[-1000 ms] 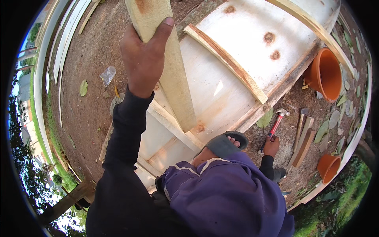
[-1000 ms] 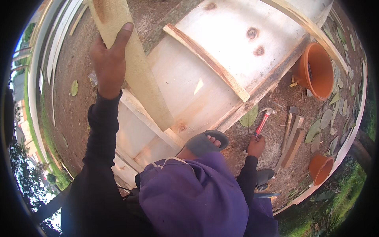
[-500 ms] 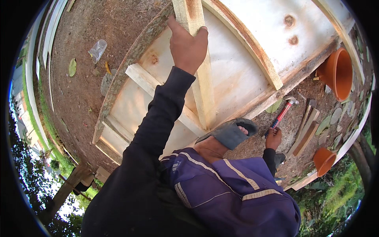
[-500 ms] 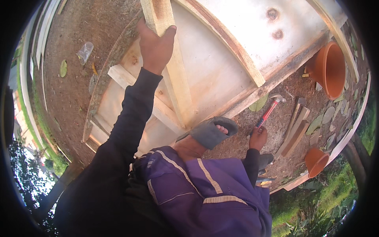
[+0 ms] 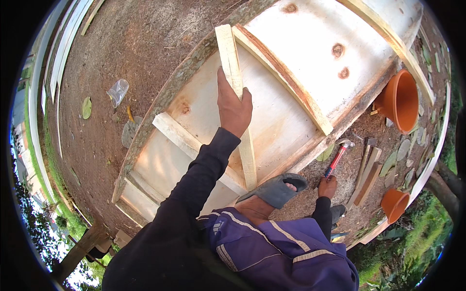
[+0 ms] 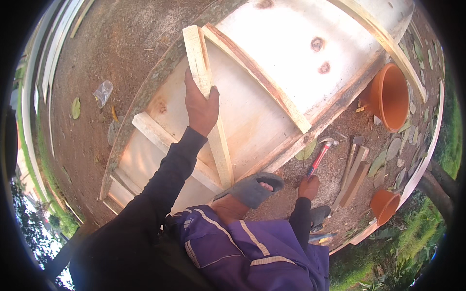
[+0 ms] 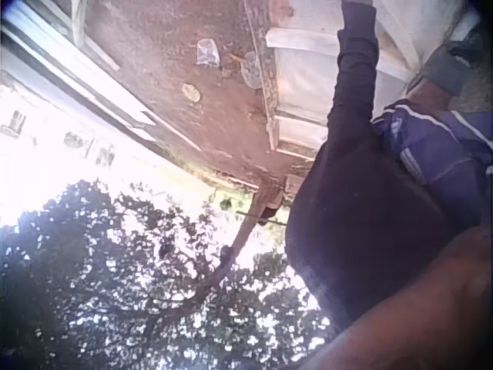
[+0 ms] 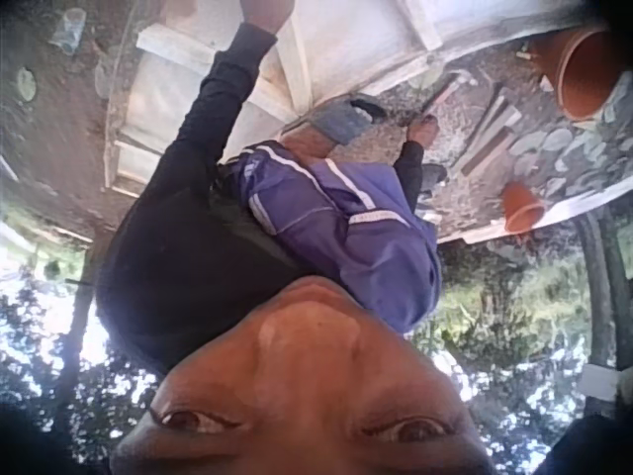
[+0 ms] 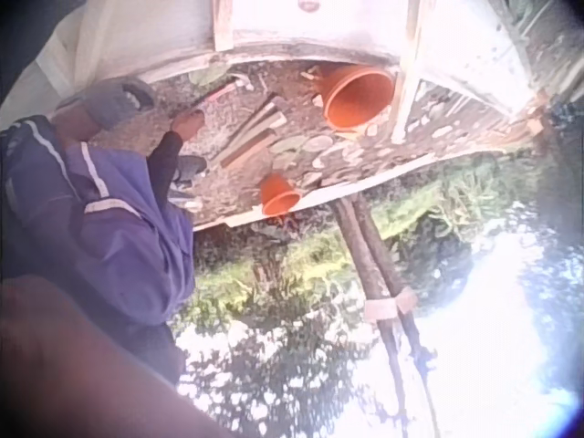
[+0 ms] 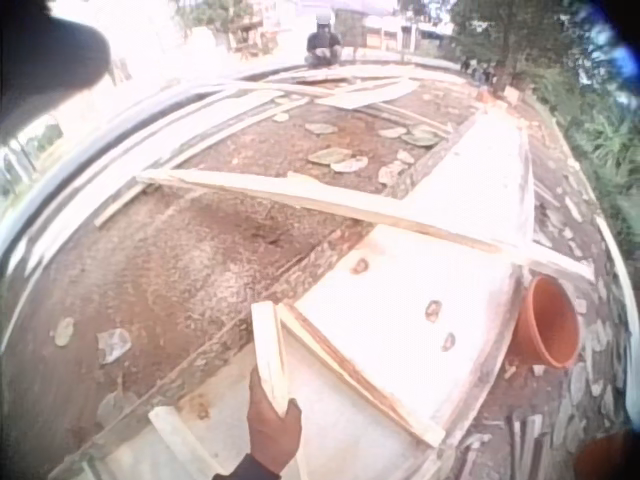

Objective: The person assembles a wooden frame by positioning planks and securing them with nails. They use a hammer to drive nails into the wood and adjust the pieces to fit together.

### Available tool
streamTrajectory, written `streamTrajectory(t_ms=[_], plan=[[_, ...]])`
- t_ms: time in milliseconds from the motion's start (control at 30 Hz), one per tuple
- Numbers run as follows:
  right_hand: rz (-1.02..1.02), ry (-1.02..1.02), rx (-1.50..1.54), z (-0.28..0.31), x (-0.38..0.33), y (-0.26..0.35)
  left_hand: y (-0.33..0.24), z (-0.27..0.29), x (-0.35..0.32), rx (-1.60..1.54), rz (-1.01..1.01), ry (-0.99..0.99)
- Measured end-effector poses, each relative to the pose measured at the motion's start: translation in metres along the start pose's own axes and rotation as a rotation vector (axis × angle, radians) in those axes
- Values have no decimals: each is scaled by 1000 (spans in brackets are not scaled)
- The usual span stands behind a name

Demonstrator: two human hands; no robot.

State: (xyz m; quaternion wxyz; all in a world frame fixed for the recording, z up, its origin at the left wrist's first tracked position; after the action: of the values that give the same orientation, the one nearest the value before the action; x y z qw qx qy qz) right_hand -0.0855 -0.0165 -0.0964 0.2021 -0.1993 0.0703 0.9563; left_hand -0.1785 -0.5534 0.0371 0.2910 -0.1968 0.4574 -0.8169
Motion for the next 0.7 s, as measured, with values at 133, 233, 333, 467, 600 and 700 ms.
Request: streamTrajectory(t_ms=[133,233,333,467,600,700], plan=[[-29,-5,26,0,-4,5,6,0,-3,9,29,40],[-88,-144,137,6,-2,-11,32,-15,-11,12,109,28],[29,-271,428,55,1,64,32,-11,-5,50,45,12],[263,-464,635,98,33,140,32,-17,-7,50,61,19],[516,-515,704,152,22,224,20,-12,-8,18,33,25],[723,-441,617,160,-1,296,33,-16,-8,75,18,-9]])
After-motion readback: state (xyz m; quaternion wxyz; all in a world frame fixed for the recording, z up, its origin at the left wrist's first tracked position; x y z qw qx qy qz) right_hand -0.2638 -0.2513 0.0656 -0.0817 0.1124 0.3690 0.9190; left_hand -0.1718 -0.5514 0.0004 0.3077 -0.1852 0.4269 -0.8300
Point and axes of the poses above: each hand's wrist, its own x-axis towards the middle knuckle, its own z-axis out of the back of the hand, y = z × x, the point moved 8 cm from there along x, towards the middle knuckle, and after that the axes turned 1 degree about -x, right-handed, at the moved point
